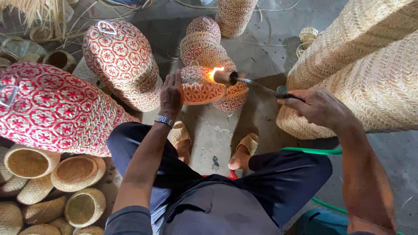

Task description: The person uses a handheld blowtorch to singe the exterior of woven bamboo baskets, rotating each item by hand and handling them one at a time.

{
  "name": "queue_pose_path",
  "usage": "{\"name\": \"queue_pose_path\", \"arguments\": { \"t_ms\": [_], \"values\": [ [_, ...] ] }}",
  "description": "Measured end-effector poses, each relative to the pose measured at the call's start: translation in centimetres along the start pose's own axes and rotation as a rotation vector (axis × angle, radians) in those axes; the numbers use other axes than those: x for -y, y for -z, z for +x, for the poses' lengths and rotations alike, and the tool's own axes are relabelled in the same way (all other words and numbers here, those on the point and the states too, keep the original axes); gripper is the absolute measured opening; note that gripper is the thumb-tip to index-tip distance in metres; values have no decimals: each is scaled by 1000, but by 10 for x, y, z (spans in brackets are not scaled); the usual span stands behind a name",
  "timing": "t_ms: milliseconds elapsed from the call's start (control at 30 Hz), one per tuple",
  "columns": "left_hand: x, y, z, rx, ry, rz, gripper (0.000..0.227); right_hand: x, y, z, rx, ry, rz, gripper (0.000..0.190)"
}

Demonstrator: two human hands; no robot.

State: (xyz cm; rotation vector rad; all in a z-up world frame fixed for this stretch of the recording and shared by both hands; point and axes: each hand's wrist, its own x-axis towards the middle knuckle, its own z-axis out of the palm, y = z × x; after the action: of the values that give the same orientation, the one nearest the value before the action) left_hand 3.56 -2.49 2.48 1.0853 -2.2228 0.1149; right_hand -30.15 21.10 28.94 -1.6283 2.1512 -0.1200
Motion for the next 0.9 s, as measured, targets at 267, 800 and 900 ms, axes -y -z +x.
{"name": "queue_pose_path", "arguments": {
  "t_ms": [267, 800, 900],
  "values": [
    [10, 10, -3, 16, 461, -477, 44, -29, -18, 0, -25, -128, 217, 47],
    [-12, -87, -40, -233, 1330, -1816, 39, -33, -55, 1, -1, -66, 256, 30],
    [-21, -117, -40, -287, 1331, -1729, 48, -27, -64, 3, -81, 62, 234, 30]
  ]
}}
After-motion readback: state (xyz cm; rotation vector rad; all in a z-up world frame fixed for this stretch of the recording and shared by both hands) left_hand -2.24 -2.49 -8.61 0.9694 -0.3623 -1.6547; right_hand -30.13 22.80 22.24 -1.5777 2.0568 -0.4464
